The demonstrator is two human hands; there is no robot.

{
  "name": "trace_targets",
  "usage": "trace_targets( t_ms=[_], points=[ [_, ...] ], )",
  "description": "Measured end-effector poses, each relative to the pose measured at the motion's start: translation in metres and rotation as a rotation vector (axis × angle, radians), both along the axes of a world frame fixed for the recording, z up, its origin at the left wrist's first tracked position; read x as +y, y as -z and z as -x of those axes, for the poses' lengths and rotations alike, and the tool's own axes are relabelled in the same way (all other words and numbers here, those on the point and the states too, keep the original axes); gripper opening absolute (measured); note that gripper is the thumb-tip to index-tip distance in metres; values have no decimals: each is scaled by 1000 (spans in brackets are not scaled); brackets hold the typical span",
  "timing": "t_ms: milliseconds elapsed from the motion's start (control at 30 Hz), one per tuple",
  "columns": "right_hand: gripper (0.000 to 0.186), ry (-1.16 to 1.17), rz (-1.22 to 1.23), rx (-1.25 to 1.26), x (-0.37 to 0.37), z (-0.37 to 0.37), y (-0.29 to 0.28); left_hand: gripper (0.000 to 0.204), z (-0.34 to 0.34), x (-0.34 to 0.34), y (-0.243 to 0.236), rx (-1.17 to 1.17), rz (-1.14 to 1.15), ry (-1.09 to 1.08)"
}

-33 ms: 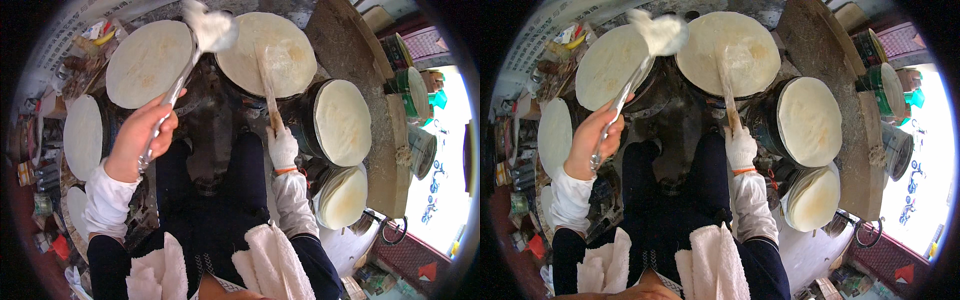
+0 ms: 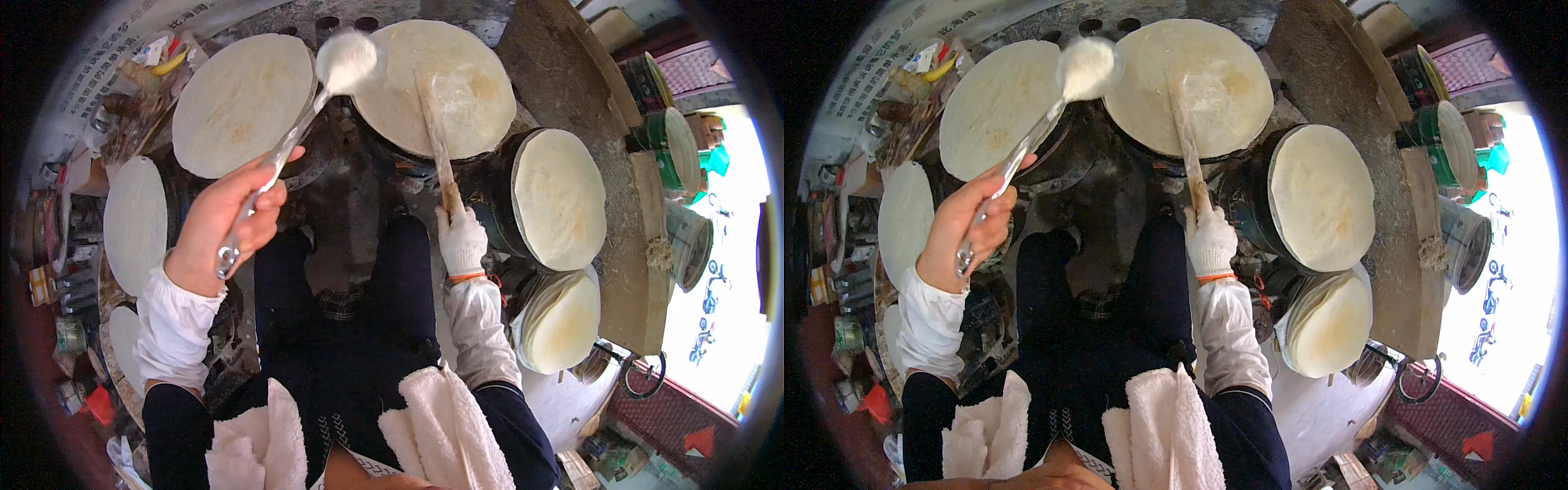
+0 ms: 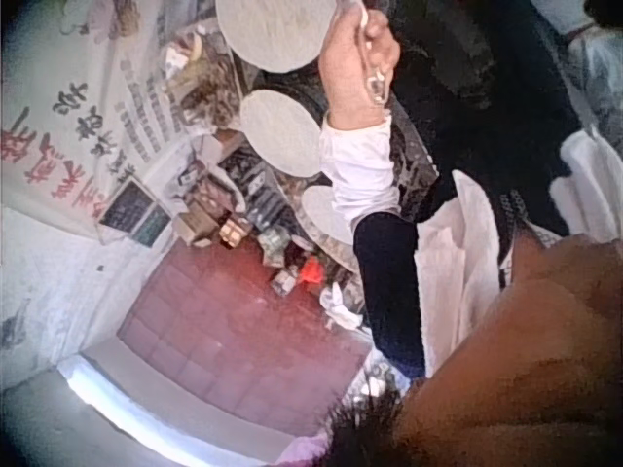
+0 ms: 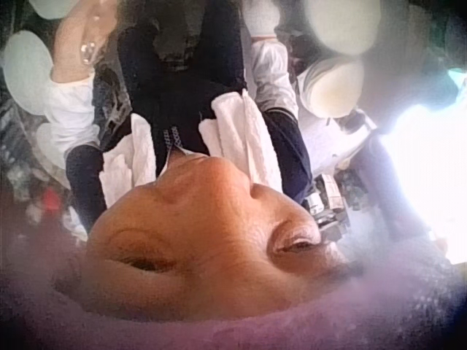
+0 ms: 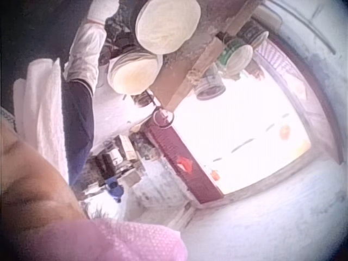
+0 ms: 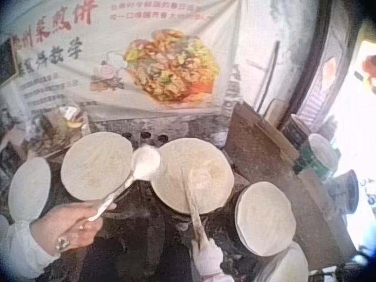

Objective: The person scoops white batter from a large metal bowl and pours it onto multiple hot circular griddles. Using a wooden spreader, they spread the batter into thin, round crepes. The person flips the crepes with a metal spatula and stacks the finished ones on a nearby tray.

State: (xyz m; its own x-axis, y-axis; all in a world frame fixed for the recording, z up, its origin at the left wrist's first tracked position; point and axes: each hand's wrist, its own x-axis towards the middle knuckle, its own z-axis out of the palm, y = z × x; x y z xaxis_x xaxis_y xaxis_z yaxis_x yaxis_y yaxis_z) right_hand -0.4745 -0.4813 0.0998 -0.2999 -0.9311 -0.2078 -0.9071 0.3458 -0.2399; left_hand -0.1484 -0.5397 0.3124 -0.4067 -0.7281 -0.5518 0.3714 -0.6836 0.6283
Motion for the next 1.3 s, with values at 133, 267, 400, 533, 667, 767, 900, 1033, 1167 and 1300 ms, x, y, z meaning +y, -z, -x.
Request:
trace_targets(
  t_ms=[133,267,400,533,667,767,900,1033,1167,1300],
  points=[
    [57,98,19,22,-27,6,-15,44,-5,6,16,213,-172,-62],
    [51,214,108,-5,-52,30,-15,43,-4,16,23,360,-239,-42],
    [54,247,404,-477,-43,35,23,39,-4,24,24,398,-238,-26],
    [55,207,291,-642,1,-29,4,39,-12,31,34,377,-224,-68],
    [53,111,385,-893,20,-40,20,38,-14,31,43,327,-218,-83],
    [54,278,506,-918,25,-26,11,38,-19,36,48,307,-196,-105],
    [52,334,348,-849,37,-29,14,38,-23,37,47,333,-197,-114],
    [53,233,243,-961,32,-55,7,39,-24,36,46,363,-209,-133],
    [56,159,372,-816,10,-42,-7,39,-30,37,46,381,-216,-125],
    [55,91,46,-101,-28,-5,-19,39,-28,35,48,381,-223,-126]
  ],
)
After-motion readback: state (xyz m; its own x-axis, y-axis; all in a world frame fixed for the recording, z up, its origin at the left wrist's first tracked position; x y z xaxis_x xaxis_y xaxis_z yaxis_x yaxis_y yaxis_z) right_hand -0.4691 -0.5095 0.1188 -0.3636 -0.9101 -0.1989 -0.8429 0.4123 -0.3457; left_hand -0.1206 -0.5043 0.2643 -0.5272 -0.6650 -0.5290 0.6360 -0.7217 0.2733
